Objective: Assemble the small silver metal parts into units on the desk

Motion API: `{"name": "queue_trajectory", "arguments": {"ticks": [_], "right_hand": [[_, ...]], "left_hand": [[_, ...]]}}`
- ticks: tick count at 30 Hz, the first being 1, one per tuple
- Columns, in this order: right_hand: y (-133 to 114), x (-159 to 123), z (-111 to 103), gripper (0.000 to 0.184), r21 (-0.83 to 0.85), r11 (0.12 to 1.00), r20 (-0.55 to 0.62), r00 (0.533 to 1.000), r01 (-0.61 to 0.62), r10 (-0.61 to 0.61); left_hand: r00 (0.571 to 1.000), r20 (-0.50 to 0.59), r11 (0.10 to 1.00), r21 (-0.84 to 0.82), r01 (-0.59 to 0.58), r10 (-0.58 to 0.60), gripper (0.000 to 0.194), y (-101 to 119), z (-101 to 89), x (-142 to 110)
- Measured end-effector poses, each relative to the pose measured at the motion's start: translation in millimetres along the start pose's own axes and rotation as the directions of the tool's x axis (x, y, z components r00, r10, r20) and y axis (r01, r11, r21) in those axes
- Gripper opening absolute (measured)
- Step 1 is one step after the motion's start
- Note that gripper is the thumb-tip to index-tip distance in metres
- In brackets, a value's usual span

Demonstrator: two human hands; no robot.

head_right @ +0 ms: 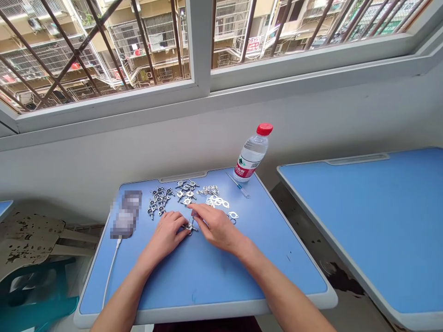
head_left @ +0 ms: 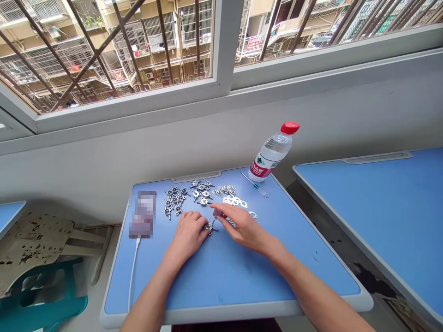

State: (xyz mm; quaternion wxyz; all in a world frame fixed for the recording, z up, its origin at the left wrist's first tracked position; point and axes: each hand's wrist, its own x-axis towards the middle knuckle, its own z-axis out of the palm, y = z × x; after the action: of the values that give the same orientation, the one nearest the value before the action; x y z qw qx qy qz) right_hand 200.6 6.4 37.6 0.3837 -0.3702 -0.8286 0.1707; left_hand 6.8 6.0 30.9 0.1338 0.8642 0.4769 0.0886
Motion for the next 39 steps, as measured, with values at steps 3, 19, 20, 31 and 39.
{"name": "queue_trajectory", "arguments": {"ticks": [3, 19, 20, 31, 39], "right_hand": [[4, -1, 2, 0.034, 0.018, 1.000, -0.022, 1.000, -0.017, 0.018], [1, -2, 10, 0.031, 0.069, 0.997, -0.049, 0.998, -0.041, 0.045], [0, -2, 10, 0.031, 0.070, 0.997, -0.046, 0.998, -0.039, 0.042], [-1, -2, 11, 0.021, 0.058, 0.997, -0.043, 0.997, -0.057, 0.060], [-1, -1, 12, 0.012, 0.021, 0.998, -0.062, 0.996, -0.061, 0.063]], "left_hand": [[1.000, 0.008, 1.000, 0.016, 0.001, -0.002, 0.006, 0, 0.5, 0], [1.000, -0.006, 1.000, 0.006, -0.012, 0.012, 0.003, 1, 0.0, -2], [1.000, -0.006, 1.000, 0.003, -0.014, 0.014, 0.004, 1, -0.5, -2], [0.999, 0.046, 0.999, -0.026, -0.020, 0.021, 0.013, 2, 0.9, -1], [1.000, 0.014, 1.000, -0.025, -0.013, 0.013, 0.010, 1, 2.6, -2]]}}
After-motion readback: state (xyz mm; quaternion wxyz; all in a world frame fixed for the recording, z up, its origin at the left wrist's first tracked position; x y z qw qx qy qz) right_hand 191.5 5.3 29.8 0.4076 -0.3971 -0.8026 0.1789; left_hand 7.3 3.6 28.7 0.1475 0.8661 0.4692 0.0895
